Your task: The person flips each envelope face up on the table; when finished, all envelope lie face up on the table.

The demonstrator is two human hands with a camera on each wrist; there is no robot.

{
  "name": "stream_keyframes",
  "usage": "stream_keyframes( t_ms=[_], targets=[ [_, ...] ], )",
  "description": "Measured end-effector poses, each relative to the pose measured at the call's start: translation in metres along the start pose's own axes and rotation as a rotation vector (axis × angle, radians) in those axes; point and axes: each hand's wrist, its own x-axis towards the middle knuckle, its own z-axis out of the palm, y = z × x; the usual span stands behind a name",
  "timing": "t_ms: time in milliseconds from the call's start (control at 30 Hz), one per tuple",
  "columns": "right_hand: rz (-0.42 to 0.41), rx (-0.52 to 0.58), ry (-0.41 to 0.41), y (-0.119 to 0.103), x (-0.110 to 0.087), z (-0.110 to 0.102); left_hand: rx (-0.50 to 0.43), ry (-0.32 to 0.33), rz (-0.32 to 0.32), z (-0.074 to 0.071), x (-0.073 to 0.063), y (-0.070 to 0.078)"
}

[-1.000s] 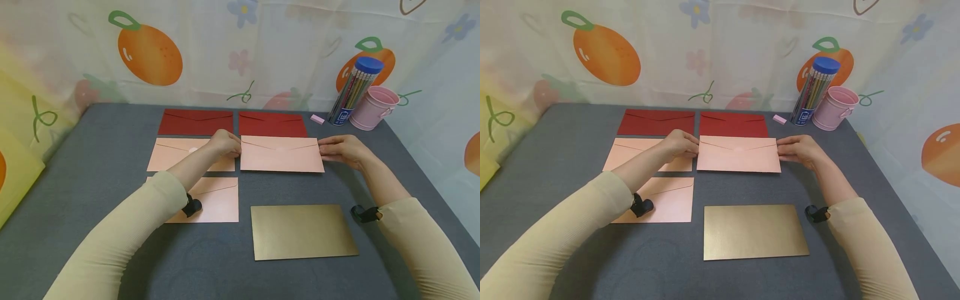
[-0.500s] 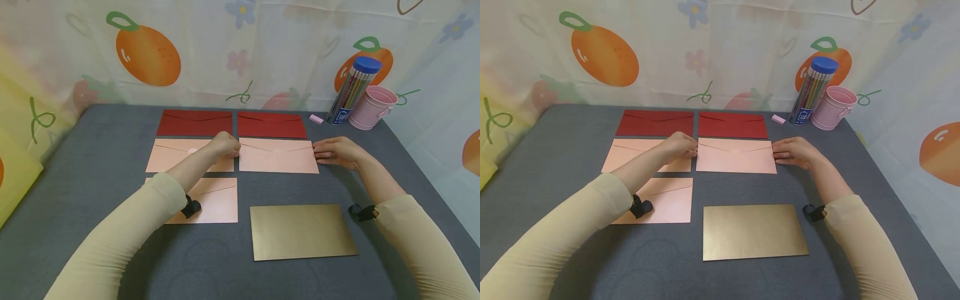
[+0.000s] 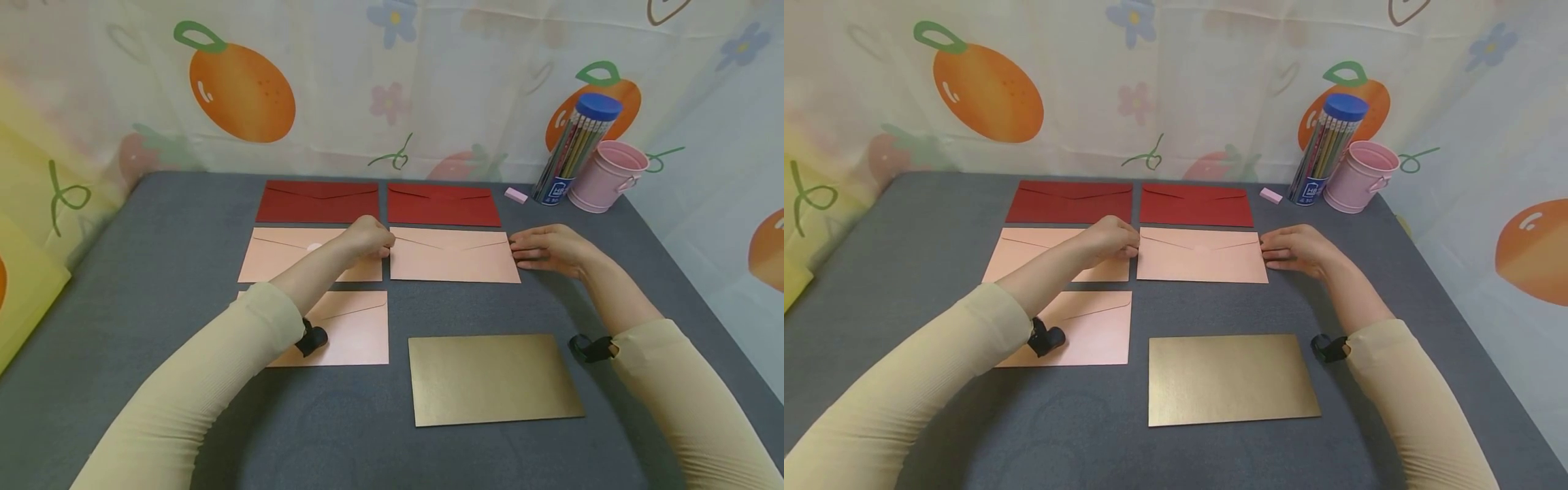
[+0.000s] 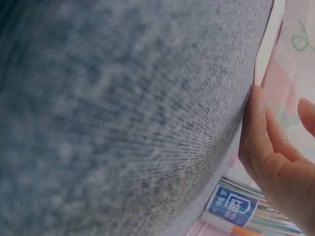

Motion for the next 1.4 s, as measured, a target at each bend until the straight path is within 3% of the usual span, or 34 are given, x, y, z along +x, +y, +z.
stream_keyframes(
  t_ms=[200,467,633,800,967,1100,1400],
  targets=[
    [-0.003,-0.004,0.001,0.001,0.0,-0.001,0.014,-0.019,0.028,0.001,-0.002,0.0],
    [-0.036,-0.056,0.037,0.002,-0.001,-0.001,0.247,0.049,0.139,0.007,0.001,0.001],
    [-0.096,-0.134,0.079,0.004,-0.003,0.001,0.3,0.063,0.23,0.014,-0.004,0.004],
    [-0.149,-0.258,0.005,0.004,-0.01,0.007,0.279,-0.006,0.295,0.023,-0.014,0.007],
    [-0.212,-0.364,-0.093,0.004,-0.022,0.02,0.327,-0.088,0.373,0.037,-0.021,0.006],
    [-0.25,-0.436,-0.186,0.006,-0.03,0.033,0.357,-0.179,0.4,0.05,-0.029,0.003],
    [-0.326,-0.503,-0.402,0.02,-0.037,0.058,0.452,-0.359,0.463,0.067,-0.046,-0.003]
  ],
)
